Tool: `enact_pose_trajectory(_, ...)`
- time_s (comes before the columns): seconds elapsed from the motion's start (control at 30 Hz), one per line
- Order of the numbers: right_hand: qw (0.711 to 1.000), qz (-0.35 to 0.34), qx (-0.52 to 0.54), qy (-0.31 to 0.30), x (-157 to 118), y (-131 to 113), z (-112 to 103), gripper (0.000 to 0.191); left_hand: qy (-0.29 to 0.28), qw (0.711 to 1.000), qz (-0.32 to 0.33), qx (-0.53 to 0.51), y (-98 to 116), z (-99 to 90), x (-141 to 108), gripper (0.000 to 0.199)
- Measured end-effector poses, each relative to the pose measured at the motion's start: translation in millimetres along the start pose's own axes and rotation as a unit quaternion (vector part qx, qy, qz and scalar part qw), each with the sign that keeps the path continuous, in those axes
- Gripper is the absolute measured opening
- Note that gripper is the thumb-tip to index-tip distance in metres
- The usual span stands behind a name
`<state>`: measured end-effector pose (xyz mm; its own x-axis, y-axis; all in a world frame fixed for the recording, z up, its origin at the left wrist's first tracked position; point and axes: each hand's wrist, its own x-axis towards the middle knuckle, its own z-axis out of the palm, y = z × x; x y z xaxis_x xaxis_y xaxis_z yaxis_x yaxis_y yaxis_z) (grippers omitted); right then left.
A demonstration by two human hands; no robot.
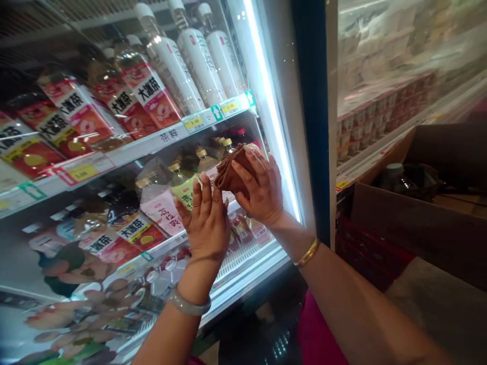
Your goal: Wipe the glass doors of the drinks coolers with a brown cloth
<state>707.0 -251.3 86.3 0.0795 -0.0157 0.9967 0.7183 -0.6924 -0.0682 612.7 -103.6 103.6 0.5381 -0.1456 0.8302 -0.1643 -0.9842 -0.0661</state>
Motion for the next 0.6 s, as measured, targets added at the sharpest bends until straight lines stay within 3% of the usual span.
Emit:
enact_pose_trajectory(0.17,0.999,0.034,0.005,-0.016,9,4,-9,0.067,0.039,0.997,-0.066,0.018,2,-2.3,-4,0.064)
enact_pose_trajectory(0.27,0.999,0.045,0.021,-0.012,12,-25,-3,0.07,0.045,0.995,-0.086,0.018,-1,-4.3,-7,0.064)
enact_pose_trajectory(0.37,0.999,-0.019,0.041,-0.029,5,-48,3,0.072,0.055,0.995,-0.079,0.031,-5,-7.4,-11,0.064)
enact_pose_trajectory(0.43,0.995,-0.08,0.044,-0.038,2,-43,5,0.072,0.07,0.993,-0.074,0.053,-8,-9.7,-12,0.065)
enact_pose_trajectory(0.5,0.994,-0.098,0.038,-0.035,5,-26,5,0.071,0.091,0.991,-0.065,0.076,-11,-11.8,-13,0.065)
enact_pose_trajectory(0.6,1.0,-0.019,0.023,0.006,14,-7,4,0.071,0.105,0.989,-0.045,0.096,-15,-15.6,-13,0.065)
